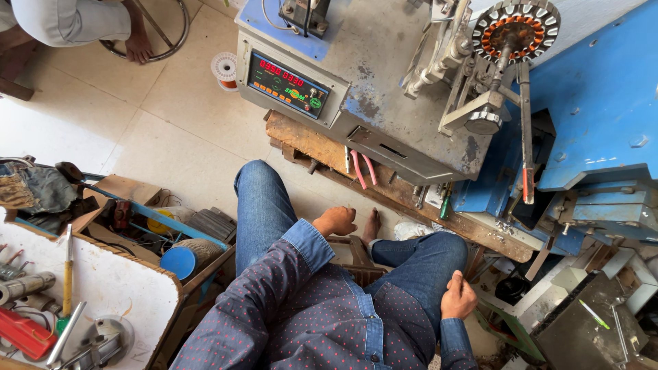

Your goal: The person inserts small white rectangular pieces into the slots of a motor stator while seated at a workbench. After completing the insertion, the person stands, carries the stator to a winding machine, mounts it onto the machine's spindle, and operates the machine's digital control panel.

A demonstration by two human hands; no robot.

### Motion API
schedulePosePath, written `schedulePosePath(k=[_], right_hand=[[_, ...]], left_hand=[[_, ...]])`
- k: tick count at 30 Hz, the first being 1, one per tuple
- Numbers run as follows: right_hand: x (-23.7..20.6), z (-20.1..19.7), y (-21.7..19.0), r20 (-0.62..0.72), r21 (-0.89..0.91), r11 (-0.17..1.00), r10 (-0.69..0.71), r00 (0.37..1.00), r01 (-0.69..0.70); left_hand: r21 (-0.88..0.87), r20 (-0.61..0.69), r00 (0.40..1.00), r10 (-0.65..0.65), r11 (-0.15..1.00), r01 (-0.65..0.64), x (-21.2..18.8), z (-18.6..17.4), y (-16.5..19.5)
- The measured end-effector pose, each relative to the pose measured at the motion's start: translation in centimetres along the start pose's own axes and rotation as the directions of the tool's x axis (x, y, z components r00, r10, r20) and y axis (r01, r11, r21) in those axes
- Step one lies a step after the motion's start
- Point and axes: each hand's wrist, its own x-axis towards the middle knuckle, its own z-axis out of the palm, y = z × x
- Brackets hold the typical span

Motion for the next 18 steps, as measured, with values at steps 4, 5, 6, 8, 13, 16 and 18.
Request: schedulePosePath(k=[4,5,6,8,13,16,18], right_hand=[[0.1,0.1,0.5,-0.003,0.021,0.999,-0.042,0.999,0.042],[0.2,0.1,0.7,-0.007,0.012,0.998,-0.058,0.998,0.058],[0.3,0.1,1.0,-0.018,0.003,0.998,-0.068,0.997,0.069],[0.5,0.0,1.7,-0.037,-0.019,0.997,-0.073,0.997,0.073],[0.8,-0.4,3.1,-0.026,0.000,0.999,-0.052,0.998,0.052],[0.7,-0.5,3.4,-0.027,0.072,0.997,0.032,0.999,-0.030],[0.6,-0.6,3.4,-0.032,0.059,0.997,0.051,0.998,-0.049]], left_hand=[[0.011,-0.026,0.999,0.026,1.000,-0.026,0.2,0.3,-0.2],[0.003,-0.019,1.000,0.017,1.000,-0.017,0.2,0.3,-0.2],[-0.001,-0.009,1.000,0.014,1.000,-0.014,0.3,0.4,-0.1],[0.009,-0.010,1.000,0.014,1.000,-0.014,0.3,0.4,0.0],[-0.008,-0.018,1.000,0.009,1.000,-0.009,0.1,0.6,0.8],[-0.011,-0.006,1.000,-0.004,1.000,0.004,0.0,0.5,1.3],[-0.022,-0.004,1.000,-0.018,1.000,0.018,-0.1,0.4,1.5]])
